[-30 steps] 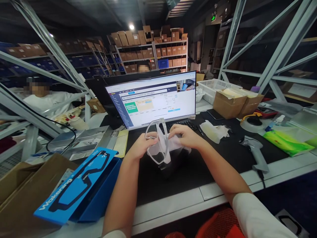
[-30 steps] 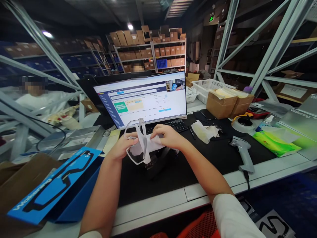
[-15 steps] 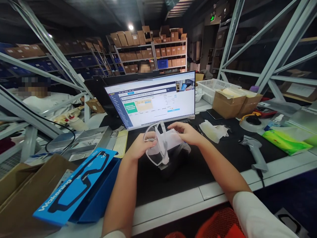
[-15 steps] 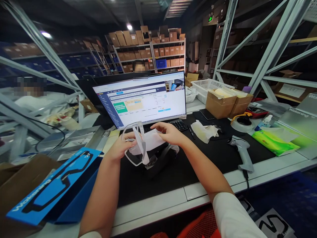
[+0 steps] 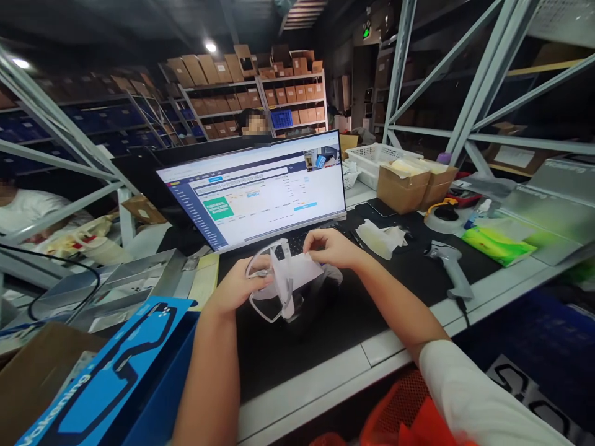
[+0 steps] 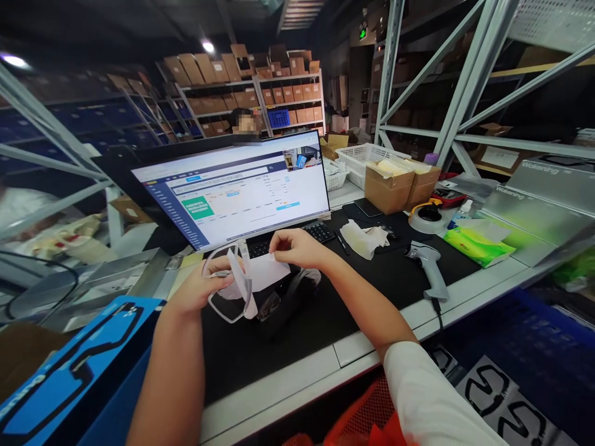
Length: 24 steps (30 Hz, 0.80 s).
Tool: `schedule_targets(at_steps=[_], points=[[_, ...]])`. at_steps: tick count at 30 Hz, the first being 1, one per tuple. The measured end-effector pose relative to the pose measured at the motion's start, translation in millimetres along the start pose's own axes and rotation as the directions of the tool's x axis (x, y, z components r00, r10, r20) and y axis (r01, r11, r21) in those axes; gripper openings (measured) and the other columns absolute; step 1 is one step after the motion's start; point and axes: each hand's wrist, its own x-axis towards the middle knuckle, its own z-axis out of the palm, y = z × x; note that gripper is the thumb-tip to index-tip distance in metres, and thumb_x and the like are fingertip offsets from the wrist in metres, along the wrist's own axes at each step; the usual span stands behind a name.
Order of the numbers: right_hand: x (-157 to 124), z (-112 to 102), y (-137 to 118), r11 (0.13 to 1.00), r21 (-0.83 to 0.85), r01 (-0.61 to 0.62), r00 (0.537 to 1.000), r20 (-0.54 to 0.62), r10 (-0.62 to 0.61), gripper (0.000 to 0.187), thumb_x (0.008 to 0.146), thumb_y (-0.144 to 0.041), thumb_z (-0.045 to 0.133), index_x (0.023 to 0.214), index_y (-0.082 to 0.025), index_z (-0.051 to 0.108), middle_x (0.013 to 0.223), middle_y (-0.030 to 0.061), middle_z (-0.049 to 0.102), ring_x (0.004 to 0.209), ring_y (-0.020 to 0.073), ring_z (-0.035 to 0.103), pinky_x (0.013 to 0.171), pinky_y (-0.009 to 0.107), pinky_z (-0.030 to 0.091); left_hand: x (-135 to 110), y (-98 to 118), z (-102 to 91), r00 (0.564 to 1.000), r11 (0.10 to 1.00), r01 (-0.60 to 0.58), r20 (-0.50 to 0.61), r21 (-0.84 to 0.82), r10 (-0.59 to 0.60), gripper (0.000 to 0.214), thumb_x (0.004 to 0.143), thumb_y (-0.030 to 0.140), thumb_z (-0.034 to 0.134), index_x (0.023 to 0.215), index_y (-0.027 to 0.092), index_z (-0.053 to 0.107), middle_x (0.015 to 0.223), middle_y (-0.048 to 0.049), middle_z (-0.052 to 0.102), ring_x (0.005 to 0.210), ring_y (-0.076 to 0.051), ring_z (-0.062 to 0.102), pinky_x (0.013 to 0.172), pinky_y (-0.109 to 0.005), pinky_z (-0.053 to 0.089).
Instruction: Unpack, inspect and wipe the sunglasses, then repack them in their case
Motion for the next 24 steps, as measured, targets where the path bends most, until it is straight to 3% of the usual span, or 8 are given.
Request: schedule_targets(at_steps=[4, 7, 11, 14, 17, 19, 20, 24], points=[[2.8, -0.5, 4.6, 0.999, 0.018, 0.04, 0.999, -0.03, -0.04, 0.01, 0.065, -0.014, 0.062, 0.075, -0.018, 0.062, 0.072, -0.0021, 0.06, 0.066, 0.012, 0.052, 0.063, 0.025, 0.042, 1.2, 0.9, 0.8, 1.0, 1.0, -0.002, -0.007, -0.011, 0.002, 0.029, 0.065, 0.039, 0.081, 0.083, 0.016, 0.08, 0.085, -0.0136, 0.075, 0.083, -0.032, 0.07, 0.075, -0.036, 0.055], [4.1, 2.1, 7.1, 0.999, 0.032, 0.014, 0.996, 0.086, -0.016, 0.02, 0.066, -0.014, 0.06, 0.084, -0.017, 0.068, 0.072, -0.0021, 0.06, 0.066, 0.0119, 0.051, 0.062, 0.025, 0.041, 3.0, -2.8, 2.0, 0.999, 1.0, 0.024, -0.022, -0.008, -0.024, 0.028, 0.063, 0.037, 0.083, 0.083, 0.017, 0.08, 0.084, -0.0127, 0.075, 0.083, -0.032, 0.07, 0.074, -0.035, 0.055], [1.1, 1.9, 4.0, 1.0, -0.02, -0.019, 0.998, 0.063, 0.02, 0.01, 0.071, -0.021, 0.063, 0.076, -0.015, 0.069, 0.069, 0.0004, 0.063, 0.064, 0.0129, 0.053, 0.06, 0.026, 0.041, 4.5, -7.8, 2.0, 0.998, 0.998, 0.054, -0.011, -0.022, -0.054, 0.029, 0.061, 0.037, 0.084, 0.081, 0.016, 0.079, 0.083, -0.0118, 0.074, 0.082, -0.03, 0.069, 0.074, -0.033, 0.054], [-1.4, -20.8, 1.0, 1.0, -0.024, 0.013, 0.999, -0.043, -0.014, 0.016, 0.075, -0.032, 0.069, 0.076, -0.016, 0.067, 0.069, 0.0006, 0.064, 0.064, 0.0134, 0.055, 0.062, 0.026, 0.044, 4.1, -8.4, -1.2, 1.0, 1.0, 0.029, -0.006, 0.007, -0.029, 0.028, 0.063, 0.037, 0.083, 0.081, 0.016, 0.078, 0.084, -0.0107, 0.074, 0.085, -0.03, 0.069, 0.077, -0.033, 0.053], [0.4, -71.1, 8.9, 0.975, -0.221, -0.021, 0.962, -0.272, -0.041, 0.022, 0.085, -0.039, 0.063, 0.083, -0.017, 0.066, 0.074, 0.0023, 0.067, 0.073, 0.0163, 0.062, 0.073, 0.029, 0.049, 2.4, -6.8, -5.7, 1.0, 0.996, 0.013, 0.002, 0.083, -0.013, 0.025, 0.069, 0.035, 0.078, 0.085, 0.015, 0.077, 0.089, -0.009, 0.073, 0.089, -0.028, 0.067, 0.08, -0.033, 0.051], [1.3, -110.2, 22.7, 0.815, -0.491, -0.308, 0.89, -0.452, 0.064, 0.026, 0.093, -0.036, 0.051, 0.091, -0.016, 0.067, 0.084, 0.0045, 0.07, 0.08, 0.017, 0.065, 0.077, 0.028, 0.05, 0.9, -5.0, -7.5, 1.0, 0.995, -0.011, 0.013, 0.095, 0.009, 0.025, 0.073, 0.035, 0.074, 0.087, 0.015, 0.076, 0.092, -0.0082, 0.073, 0.09, -0.027, 0.065, 0.082, -0.033, 0.05], [0.0, -127.5, 31.3, 0.632, -0.609, -0.48, 0.849, -0.503, 0.162, 0.027, 0.095, -0.035, 0.047, 0.093, -0.017, 0.067, 0.09, 0.0051, 0.071, 0.085, 0.0176, 0.066, 0.079, 0.028, 0.05, 0.2, -3.9, -7.7, 1.0, 0.995, -0.027, 0.016, 0.093, 0.025, 0.024, 0.074, 0.036, 0.073, 0.087, 0.016, 0.076, 0.092, -0.0079, 0.072, 0.089, -0.026, 0.065, 0.081, -0.033, 0.05], [-24.7, -163.7, 67.8, 0.378, -0.682, -0.626, 0.779, -0.53, 0.335, 0.02, 0.084, -0.031, 0.071, 0.078, -0.012, 0.07, 0.083, 0.0101, 0.071, 0.086, 0.0258, 0.068, 0.08, 0.035, 0.052, -2.6, -0.2, -5.9, 0.999, 0.993, -0.041, -0.007, 0.112, 0.042, 0.022, 0.075, 0.037, 0.073, 0.083, 0.016, 0.072, 0.082, -0.0049, 0.068, 0.076, -0.02, 0.06, 0.075, -0.031, 0.048]])
